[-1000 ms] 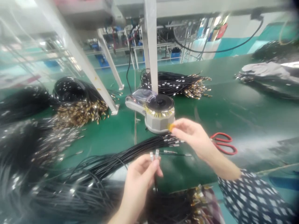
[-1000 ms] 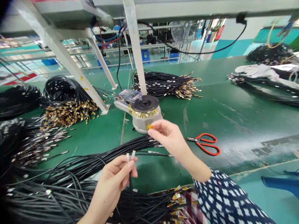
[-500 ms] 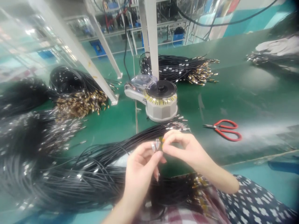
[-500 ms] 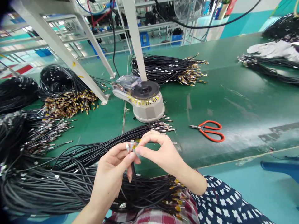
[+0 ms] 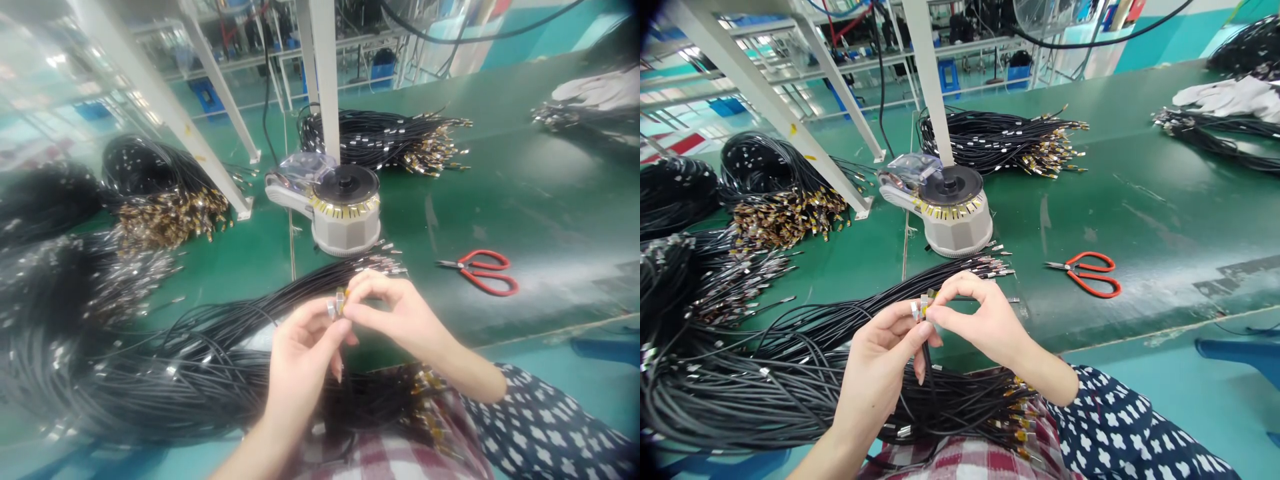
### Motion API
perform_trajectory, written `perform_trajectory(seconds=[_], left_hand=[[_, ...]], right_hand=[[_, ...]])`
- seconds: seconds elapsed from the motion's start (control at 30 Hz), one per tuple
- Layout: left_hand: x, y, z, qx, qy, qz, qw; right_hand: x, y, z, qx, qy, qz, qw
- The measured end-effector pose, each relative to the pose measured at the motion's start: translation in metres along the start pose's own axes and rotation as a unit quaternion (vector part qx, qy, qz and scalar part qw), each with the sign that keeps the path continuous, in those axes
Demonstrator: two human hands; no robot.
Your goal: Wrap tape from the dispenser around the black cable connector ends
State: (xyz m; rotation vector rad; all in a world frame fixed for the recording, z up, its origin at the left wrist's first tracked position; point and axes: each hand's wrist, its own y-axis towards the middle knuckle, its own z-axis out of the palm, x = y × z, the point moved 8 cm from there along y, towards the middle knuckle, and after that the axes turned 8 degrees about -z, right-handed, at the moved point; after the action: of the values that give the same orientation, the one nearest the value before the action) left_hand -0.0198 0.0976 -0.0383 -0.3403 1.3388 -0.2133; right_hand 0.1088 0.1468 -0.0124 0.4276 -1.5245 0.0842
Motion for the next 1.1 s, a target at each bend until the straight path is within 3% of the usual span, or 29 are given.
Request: perform_trajectory(seconds=[0.4,0.63,0.87,1.1], left_hand=[[0.0,0.001,-0.013,-0.066,-0.021,0.023,0.997],[0.002,0.004,-0.01,-0.026,-0.026,-0.025,0.999],[0.007,0.002,-0.005,-0.005,-0.084,-0.09,0.992],[0.007,0.002,-0.007,0.012,-0.045,-0.081,0.996]], right_hand=[[0.001,-0.006,0.009,-0.022,-0.028,0.016,0.999],[0.009,-0.006,0.009,0.015,-0.075,-0.014,0.997],[0.01,-0.009,0.007,-0.006,-0.08,-0.026,0.996],[0.012,-0.009,0.007,-0.003,-0.078,-0.033,0.996]])
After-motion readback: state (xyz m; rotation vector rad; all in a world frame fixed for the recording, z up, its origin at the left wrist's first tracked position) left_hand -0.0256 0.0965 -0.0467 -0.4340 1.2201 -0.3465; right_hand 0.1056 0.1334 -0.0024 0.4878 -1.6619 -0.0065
